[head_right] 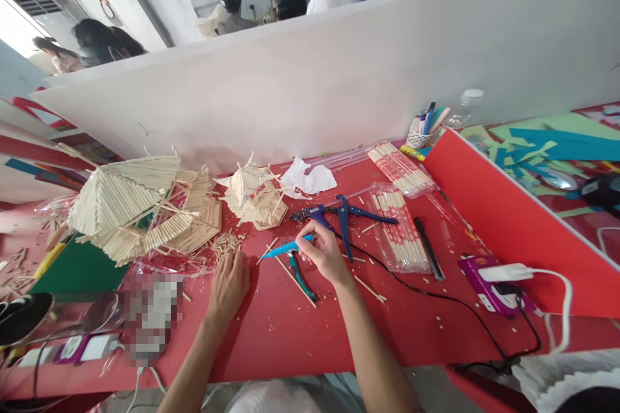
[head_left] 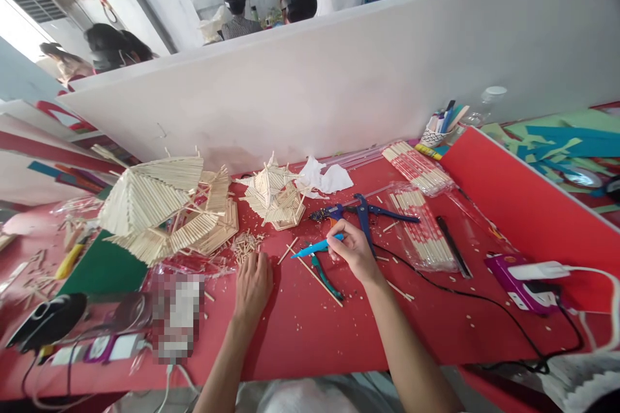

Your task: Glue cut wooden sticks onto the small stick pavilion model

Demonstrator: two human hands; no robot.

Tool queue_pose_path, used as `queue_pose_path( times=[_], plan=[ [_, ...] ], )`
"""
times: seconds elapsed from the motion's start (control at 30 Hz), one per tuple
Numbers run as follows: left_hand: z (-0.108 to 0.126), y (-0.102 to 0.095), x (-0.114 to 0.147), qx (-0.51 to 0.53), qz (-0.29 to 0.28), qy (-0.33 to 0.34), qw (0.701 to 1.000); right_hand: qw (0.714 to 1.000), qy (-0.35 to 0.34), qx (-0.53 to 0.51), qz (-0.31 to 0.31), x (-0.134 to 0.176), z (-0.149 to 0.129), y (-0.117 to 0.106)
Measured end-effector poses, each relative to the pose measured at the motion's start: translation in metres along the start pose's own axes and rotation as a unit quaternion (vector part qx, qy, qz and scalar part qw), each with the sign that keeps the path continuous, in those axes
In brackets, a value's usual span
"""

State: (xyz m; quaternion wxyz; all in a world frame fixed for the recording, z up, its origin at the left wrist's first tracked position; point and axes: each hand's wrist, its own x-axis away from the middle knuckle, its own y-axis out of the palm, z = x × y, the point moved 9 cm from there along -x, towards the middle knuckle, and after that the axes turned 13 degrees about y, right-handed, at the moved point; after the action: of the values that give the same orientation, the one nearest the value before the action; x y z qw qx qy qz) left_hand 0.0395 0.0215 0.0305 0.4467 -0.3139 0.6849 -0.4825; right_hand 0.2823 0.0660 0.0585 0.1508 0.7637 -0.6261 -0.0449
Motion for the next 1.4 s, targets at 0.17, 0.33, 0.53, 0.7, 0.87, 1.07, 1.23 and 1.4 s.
queue_pose_path(
  times=[0.17, 0.33, 0.53, 0.7, 0.87, 1.07, 1.23, 1.4],
  plan=[
    [-0.020, 0.013, -0.005, -0.039, -0.009, -0.025, 0.999, 1.000, -0.005, 0.002, -0.001, 0.001, -0.003, 0.003],
    [-0.049, 0.011, -0.016, -0.018, -0.003, -0.057, 0.998, 1.000, -0.004, 0.007, 0.006, -0.001, 0.004, -0.002],
    [-0.046, -0.009, -0.016, 0.125, 0.054, -0.059, 0.989, 0.997, 0.010, -0.076, 0.021, -0.010, 0.017, -0.009],
    [-0.019, -0.006, -0.024, 0.198, 0.049, 0.028, 0.979, 0.989, -0.001, -0.148, 0.029, -0.013, 0.018, -0.007],
    [-0.004, 0.011, -0.027, 0.194, 0.018, 0.055, 0.979, 0.979, 0.017, -0.197, 0.044, -0.013, 0.022, -0.008],
    [-0.010, -0.005, -0.030, 0.190, 0.060, 0.048, 0.979, 0.979, 0.009, -0.192, 0.062, -0.015, 0.010, -0.006],
    [-0.006, -0.046, -0.044, 0.214, 0.099, 0.079, 0.969, 0.986, 0.012, -0.162, 0.044, -0.024, -0.013, -0.008],
    [0.010, -0.096, -0.061, 0.206, 0.212, 0.155, 0.943, 0.999, 0.012, -0.025, -0.017, -0.050, -0.043, -0.015]
  ],
)
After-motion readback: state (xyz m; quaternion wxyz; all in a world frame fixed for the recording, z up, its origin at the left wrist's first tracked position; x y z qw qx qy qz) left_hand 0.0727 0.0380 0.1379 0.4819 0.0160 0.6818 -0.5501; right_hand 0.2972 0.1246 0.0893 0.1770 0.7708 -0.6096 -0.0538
